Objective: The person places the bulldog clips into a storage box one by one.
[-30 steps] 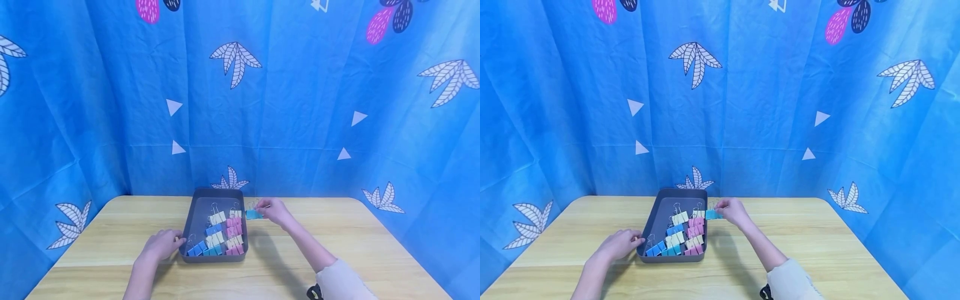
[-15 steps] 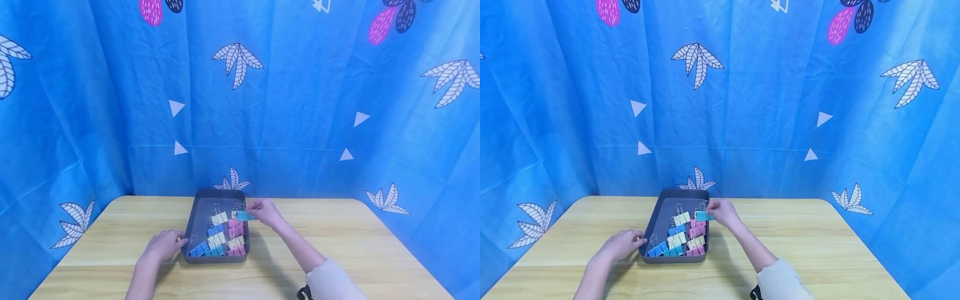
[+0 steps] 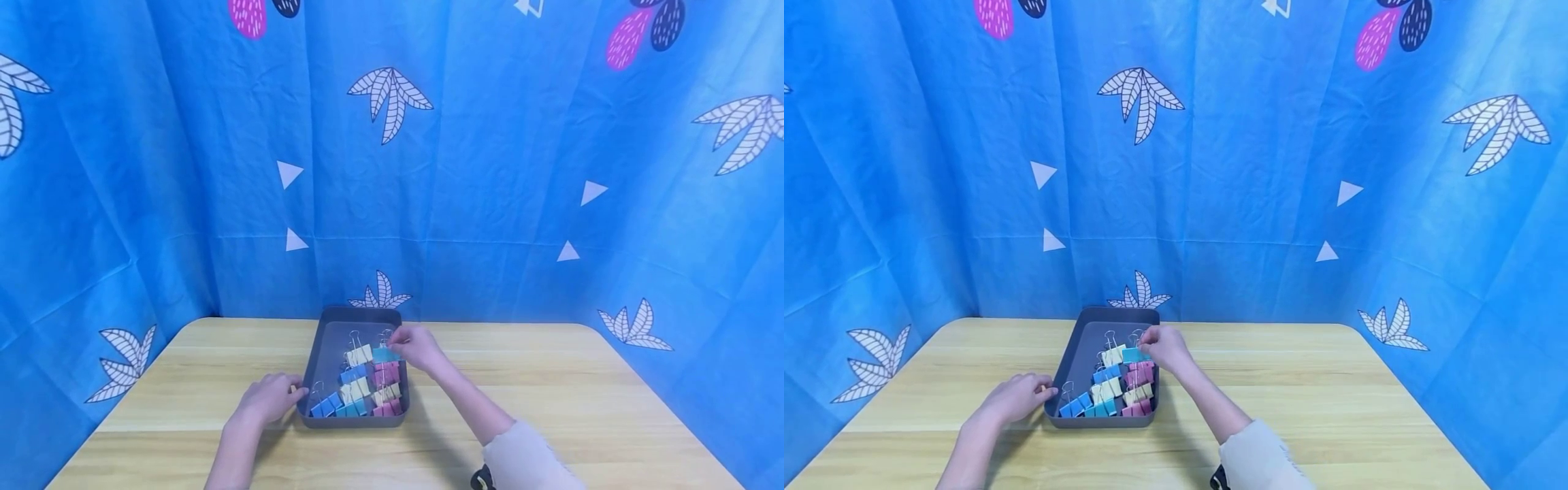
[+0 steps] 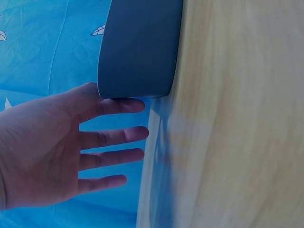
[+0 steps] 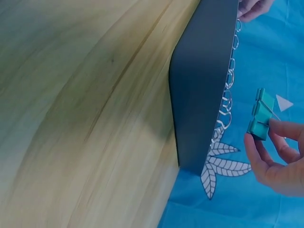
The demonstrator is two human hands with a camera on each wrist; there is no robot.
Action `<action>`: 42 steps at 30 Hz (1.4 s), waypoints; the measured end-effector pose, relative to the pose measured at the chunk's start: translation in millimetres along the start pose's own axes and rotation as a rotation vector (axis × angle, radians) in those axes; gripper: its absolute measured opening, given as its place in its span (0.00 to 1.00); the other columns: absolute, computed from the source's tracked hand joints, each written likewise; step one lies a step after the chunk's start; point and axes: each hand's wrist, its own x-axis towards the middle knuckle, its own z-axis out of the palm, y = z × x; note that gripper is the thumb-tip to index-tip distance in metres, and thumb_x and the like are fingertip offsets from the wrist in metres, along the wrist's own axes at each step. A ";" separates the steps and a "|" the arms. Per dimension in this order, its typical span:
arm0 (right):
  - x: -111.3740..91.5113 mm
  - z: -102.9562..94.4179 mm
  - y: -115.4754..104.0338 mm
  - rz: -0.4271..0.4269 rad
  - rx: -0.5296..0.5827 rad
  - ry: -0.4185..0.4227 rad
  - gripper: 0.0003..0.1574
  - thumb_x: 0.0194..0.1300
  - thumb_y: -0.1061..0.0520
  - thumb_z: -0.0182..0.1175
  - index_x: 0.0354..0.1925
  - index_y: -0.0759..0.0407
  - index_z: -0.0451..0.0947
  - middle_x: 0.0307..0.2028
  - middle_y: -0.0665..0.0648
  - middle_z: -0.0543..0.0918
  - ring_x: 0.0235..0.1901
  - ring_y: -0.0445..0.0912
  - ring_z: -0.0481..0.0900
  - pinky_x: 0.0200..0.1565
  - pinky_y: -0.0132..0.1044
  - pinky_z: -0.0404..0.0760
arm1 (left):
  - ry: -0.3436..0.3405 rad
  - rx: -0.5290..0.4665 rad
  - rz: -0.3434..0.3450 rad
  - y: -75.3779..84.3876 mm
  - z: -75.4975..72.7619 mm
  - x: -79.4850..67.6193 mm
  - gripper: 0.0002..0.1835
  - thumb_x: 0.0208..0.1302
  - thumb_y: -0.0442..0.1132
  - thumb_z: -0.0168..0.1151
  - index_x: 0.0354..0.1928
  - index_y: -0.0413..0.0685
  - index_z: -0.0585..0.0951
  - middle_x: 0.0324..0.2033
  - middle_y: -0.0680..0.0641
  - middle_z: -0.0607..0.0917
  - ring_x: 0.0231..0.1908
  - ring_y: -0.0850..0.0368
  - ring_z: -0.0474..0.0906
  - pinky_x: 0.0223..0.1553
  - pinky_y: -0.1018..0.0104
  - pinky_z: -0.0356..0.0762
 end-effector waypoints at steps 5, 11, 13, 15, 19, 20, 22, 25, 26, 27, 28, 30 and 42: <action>1.3 7.5 -5.8 -0.004 -0.023 -0.013 0.04 0.57 0.66 0.60 0.33 0.66 0.79 0.30 0.54 0.80 0.31 0.46 0.77 0.34 0.36 0.79 | -0.004 0.002 0.004 -0.2 -0.1 -0.2 0.16 0.61 0.42 0.58 0.47 0.37 0.79 0.41 0.38 0.81 0.44 0.38 0.74 0.45 0.37 0.67; 0.8 16.1 -16.5 -0.007 -0.018 -0.018 0.03 0.57 0.67 0.60 0.33 0.67 0.78 0.29 0.54 0.80 0.30 0.46 0.78 0.33 0.35 0.79 | -0.008 -0.006 0.000 -0.6 -0.2 -0.5 0.17 0.62 0.42 0.58 0.47 0.37 0.79 0.42 0.37 0.80 0.45 0.37 0.74 0.45 0.37 0.66; 1.4 19.4 -19.7 -0.011 -0.023 -0.019 0.03 0.56 0.66 0.60 0.32 0.66 0.78 0.28 0.54 0.80 0.29 0.46 0.78 0.33 0.36 0.79 | -0.009 -0.010 -0.004 -0.6 -0.3 -0.4 0.18 0.62 0.42 0.57 0.48 0.36 0.78 0.43 0.37 0.80 0.45 0.38 0.74 0.45 0.37 0.67; 2.4 23.1 -22.2 -0.018 -0.033 -0.018 0.03 0.56 0.66 0.61 0.31 0.66 0.79 0.28 0.53 0.80 0.29 0.46 0.77 0.33 0.36 0.78 | -0.009 -0.014 -0.008 -0.4 -0.6 -0.4 0.18 0.62 0.42 0.57 0.49 0.36 0.78 0.43 0.37 0.80 0.45 0.38 0.74 0.46 0.38 0.67; 5.7 31.7 -24.8 -0.026 -0.047 -0.017 0.02 0.55 0.65 0.62 0.30 0.64 0.79 0.26 0.52 0.80 0.27 0.44 0.78 0.31 0.34 0.77 | -0.009 -0.010 -0.007 -0.7 -0.6 -0.3 0.18 0.62 0.42 0.57 0.49 0.36 0.78 0.43 0.37 0.80 0.45 0.37 0.74 0.45 0.38 0.67; 6.4 33.9 -25.5 -0.027 -0.045 -0.016 0.02 0.55 0.65 0.63 0.30 0.64 0.79 0.26 0.52 0.81 0.27 0.44 0.78 0.30 0.33 0.77 | -0.008 -0.007 -0.006 -0.9 -0.4 -0.1 0.18 0.62 0.42 0.57 0.49 0.36 0.78 0.43 0.37 0.80 0.45 0.37 0.74 0.45 0.38 0.68; 8.0 38.3 -26.8 -0.022 -0.051 -0.013 0.02 0.54 0.65 0.63 0.30 0.63 0.80 0.26 0.51 0.81 0.25 0.43 0.77 0.29 0.32 0.77 | -0.008 -0.003 -0.004 -1.3 0.0 0.4 0.18 0.62 0.42 0.57 0.49 0.36 0.78 0.43 0.37 0.80 0.45 0.37 0.74 0.45 0.38 0.68; 9.9 43.9 -29.6 -0.034 -0.090 0.001 0.02 0.54 0.64 0.63 0.30 0.61 0.80 0.26 0.51 0.82 0.24 0.41 0.77 0.30 0.32 0.77 | -0.009 0.004 -0.004 -2.0 0.8 1.3 0.18 0.62 0.42 0.57 0.48 0.36 0.78 0.42 0.37 0.80 0.45 0.38 0.74 0.45 0.38 0.67; 10.6 45.7 -30.6 -0.036 -0.106 0.006 0.02 0.54 0.64 0.64 0.30 0.61 0.81 0.26 0.50 0.82 0.25 0.41 0.77 0.31 0.33 0.77 | -0.010 0.005 -0.006 -2.2 1.1 1.6 0.18 0.62 0.42 0.57 0.49 0.36 0.78 0.42 0.37 0.80 0.45 0.38 0.74 0.45 0.38 0.67; 11.5 47.4 -31.3 -0.038 -0.119 0.009 0.01 0.54 0.63 0.64 0.29 0.60 0.81 0.26 0.49 0.82 0.25 0.40 0.77 0.31 0.33 0.77 | -0.010 0.007 -0.007 -2.3 1.3 1.8 0.18 0.62 0.42 0.57 0.49 0.36 0.78 0.43 0.37 0.80 0.45 0.38 0.74 0.45 0.38 0.67; 12.1 48.7 -32.5 -0.041 -0.120 0.006 0.01 0.54 0.63 0.63 0.29 0.60 0.81 0.27 0.49 0.82 0.26 0.40 0.77 0.32 0.33 0.77 | -0.009 0.007 -0.008 -2.5 1.7 2.1 0.18 0.62 0.42 0.57 0.49 0.36 0.78 0.43 0.37 0.80 0.45 0.38 0.74 0.45 0.38 0.67; 13.4 51.6 -33.5 -0.037 -0.122 0.005 0.01 0.54 0.63 0.63 0.29 0.59 0.81 0.27 0.49 0.82 0.27 0.40 0.77 0.32 0.33 0.77 | -0.009 0.005 -0.009 -2.6 2.4 2.4 0.18 0.62 0.42 0.57 0.49 0.36 0.78 0.43 0.37 0.80 0.45 0.37 0.74 0.45 0.38 0.67; 20.1 62.0 -34.6 -0.055 -0.112 -0.009 0.02 0.56 0.63 0.63 0.31 0.61 0.81 0.27 0.48 0.82 0.28 0.41 0.77 0.34 0.32 0.78 | -0.019 -0.014 -0.023 -2.1 0.6 2.9 0.19 0.62 0.43 0.58 0.49 0.36 0.78 0.45 0.35 0.79 0.47 0.36 0.72 0.46 0.38 0.67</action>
